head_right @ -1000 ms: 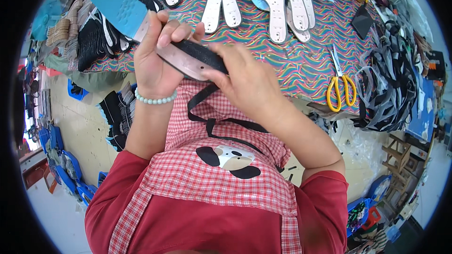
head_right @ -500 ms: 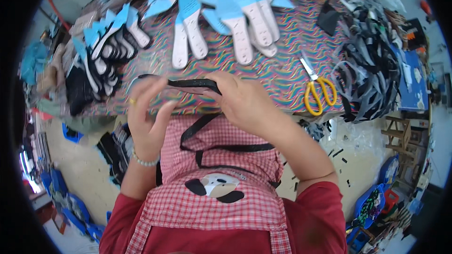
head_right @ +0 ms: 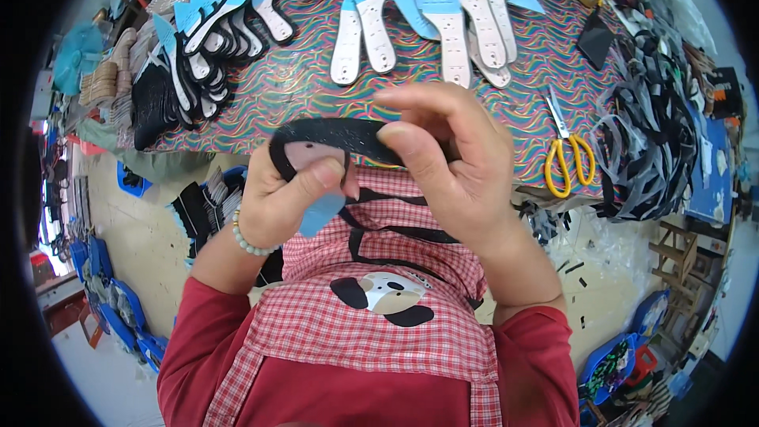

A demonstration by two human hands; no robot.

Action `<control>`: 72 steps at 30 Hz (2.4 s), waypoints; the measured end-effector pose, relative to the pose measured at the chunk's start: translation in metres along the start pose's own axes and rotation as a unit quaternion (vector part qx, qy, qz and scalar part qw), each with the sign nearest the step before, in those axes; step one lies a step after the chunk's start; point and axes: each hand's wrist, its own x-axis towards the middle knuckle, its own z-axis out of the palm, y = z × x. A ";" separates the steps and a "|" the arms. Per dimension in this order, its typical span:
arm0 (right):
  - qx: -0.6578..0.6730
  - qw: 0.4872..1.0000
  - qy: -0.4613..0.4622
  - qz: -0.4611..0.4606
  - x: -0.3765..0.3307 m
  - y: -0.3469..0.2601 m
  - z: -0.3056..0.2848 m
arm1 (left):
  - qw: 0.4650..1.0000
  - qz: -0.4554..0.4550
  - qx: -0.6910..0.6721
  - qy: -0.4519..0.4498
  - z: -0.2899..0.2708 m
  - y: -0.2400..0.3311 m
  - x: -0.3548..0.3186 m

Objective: The person attaches black elastic straps to light blue and white shoe insoles using yellow-handled scissors to trim excess material. The person then stacks the finished insoles and secures the stack with a white rubber band.

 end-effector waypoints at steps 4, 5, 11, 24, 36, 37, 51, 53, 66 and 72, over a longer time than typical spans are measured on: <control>0.025 0.994 0.107 -0.007 -0.024 0.023 0.041 | 0.989 0.023 -0.103 0.107 0.010 -0.001 0.000; 0.005 0.994 0.109 0.002 -0.028 0.026 0.048 | 0.985 0.044 -0.092 0.142 0.014 -0.004 0.001; -0.069 0.989 0.085 -0.101 -0.004 0.030 0.053 | 0.974 0.031 -0.156 0.161 0.015 -0.014 0.011; -0.123 0.992 -0.002 -0.035 -0.027 0.031 0.030 | 0.989 0.075 -0.111 0.069 0.009 -0.028 0.025; -0.150 0.988 -0.006 0.027 -0.047 0.053 0.042 | 0.987 0.013 -0.003 0.163 0.017 -0.034 0.009; -0.155 0.988 0.009 0.000 -0.047 0.054 0.041 | 0.990 0.001 0.030 0.137 0.014 -0.030 0.011; -0.422 0.899 0.101 0.051 -0.071 0.085 -0.099 | 0.959 -0.217 -0.146 0.110 -0.079 -0.060 -0.027; -0.522 0.827 0.146 0.149 -0.090 0.088 -0.167 | 0.874 -0.204 -0.433 0.080 -0.095 -0.059 -0.018; -0.041 0.959 0.009 0.279 -0.095 0.046 -0.049 | 0.833 -0.071 -0.536 0.113 -0.100 -0.064 0.004; 0.009 0.951 -0.140 0.274 -0.081 0.041 -0.023 | 0.753 0.257 -0.515 0.320 -0.289 0.023 -0.116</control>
